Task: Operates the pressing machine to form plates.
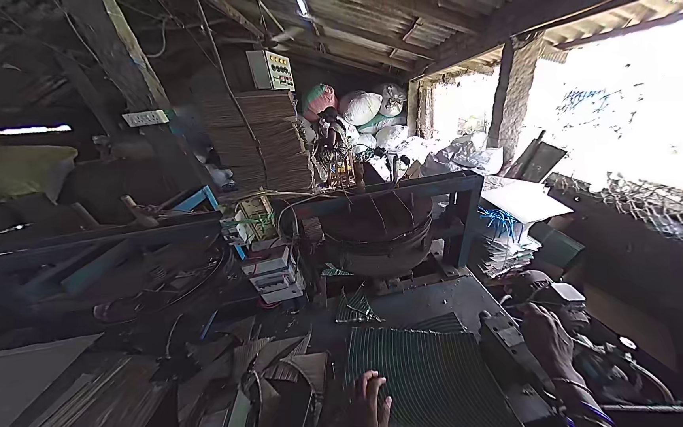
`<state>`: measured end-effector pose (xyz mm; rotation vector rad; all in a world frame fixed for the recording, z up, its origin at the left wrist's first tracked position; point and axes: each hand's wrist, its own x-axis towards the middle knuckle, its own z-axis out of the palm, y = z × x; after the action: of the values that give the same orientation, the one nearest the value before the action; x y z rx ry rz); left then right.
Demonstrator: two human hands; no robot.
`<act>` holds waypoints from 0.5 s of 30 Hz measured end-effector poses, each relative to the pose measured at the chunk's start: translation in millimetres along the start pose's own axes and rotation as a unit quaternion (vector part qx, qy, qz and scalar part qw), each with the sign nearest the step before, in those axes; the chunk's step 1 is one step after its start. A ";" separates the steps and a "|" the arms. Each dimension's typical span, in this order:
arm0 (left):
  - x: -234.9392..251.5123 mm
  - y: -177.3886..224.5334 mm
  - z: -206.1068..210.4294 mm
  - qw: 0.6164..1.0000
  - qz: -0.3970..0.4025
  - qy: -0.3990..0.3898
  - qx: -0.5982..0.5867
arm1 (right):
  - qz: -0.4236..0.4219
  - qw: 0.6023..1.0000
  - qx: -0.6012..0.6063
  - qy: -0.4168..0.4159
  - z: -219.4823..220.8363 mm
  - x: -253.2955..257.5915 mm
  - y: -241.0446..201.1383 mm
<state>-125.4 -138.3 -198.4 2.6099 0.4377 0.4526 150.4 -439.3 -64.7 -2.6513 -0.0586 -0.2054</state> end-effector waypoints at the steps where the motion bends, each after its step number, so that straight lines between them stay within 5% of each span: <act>1: -0.1 -0.3 0.3 1.000 0.001 0.003 0.000 | -0.002 1.000 0.001 0.004 0.3 -0.9 0.6; 11: -1.6 2.6 -3.8 1.000 -0.011 -0.023 -0.007 | -0.012 1.000 -0.017 -0.008 -4.2 -3.8 -0.4; 13: 3.6 -0.4 -2.5 0.998 -0.018 -0.007 -0.056 | 0.009 0.999 -0.017 -0.050 -20.4 -10.4 -10.9; 15: 19.5 -1.0 -13.5 0.986 -0.050 0.018 -0.159 | -0.016 0.999 0.045 0.019 -13.4 -17.3 7.2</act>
<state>-113.3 -125.0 -182.9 2.2658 0.4646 0.4934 132.0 -452.0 -59.0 -2.5580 -0.0962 -0.2565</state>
